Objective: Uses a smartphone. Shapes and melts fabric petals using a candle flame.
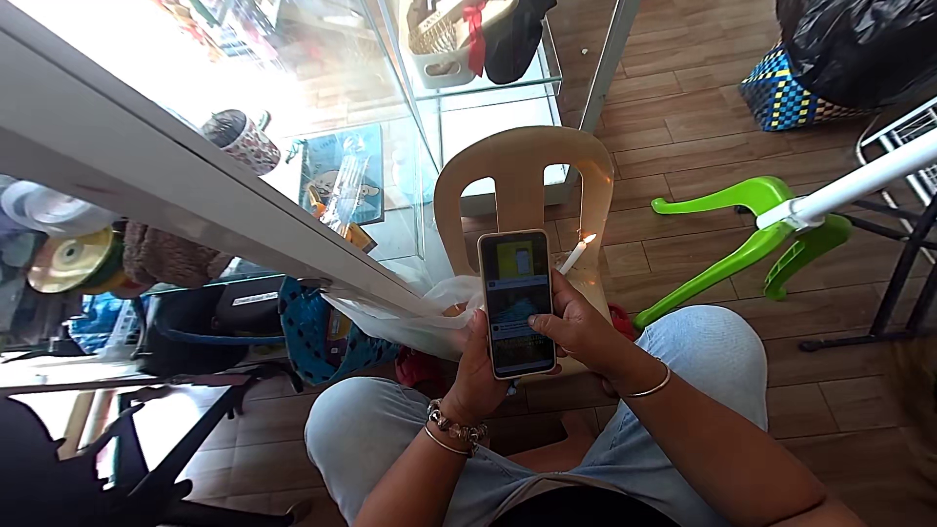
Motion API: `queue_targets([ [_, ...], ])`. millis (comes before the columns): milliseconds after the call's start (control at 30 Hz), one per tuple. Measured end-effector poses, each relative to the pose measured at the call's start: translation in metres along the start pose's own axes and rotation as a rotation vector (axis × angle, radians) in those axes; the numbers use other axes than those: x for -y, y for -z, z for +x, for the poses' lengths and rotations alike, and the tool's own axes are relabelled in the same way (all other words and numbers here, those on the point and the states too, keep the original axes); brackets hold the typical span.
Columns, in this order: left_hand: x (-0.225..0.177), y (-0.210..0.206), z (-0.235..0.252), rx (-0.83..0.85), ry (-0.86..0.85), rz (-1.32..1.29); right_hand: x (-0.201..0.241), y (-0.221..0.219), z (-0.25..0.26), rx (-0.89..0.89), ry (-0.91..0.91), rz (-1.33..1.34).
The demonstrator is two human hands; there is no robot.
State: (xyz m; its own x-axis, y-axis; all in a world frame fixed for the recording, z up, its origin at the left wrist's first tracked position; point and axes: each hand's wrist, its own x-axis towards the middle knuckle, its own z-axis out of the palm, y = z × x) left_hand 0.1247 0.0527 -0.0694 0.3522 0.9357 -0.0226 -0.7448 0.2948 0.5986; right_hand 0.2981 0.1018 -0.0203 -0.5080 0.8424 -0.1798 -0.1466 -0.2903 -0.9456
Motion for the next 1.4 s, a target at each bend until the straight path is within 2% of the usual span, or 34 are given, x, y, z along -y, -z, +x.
queue_targets([
  [1400,0.0014,0.0005,0.0003,-0.03,0.005,-0.021,0.0013,0.0001,0.0006,-0.008,-0.026,-0.007],
])
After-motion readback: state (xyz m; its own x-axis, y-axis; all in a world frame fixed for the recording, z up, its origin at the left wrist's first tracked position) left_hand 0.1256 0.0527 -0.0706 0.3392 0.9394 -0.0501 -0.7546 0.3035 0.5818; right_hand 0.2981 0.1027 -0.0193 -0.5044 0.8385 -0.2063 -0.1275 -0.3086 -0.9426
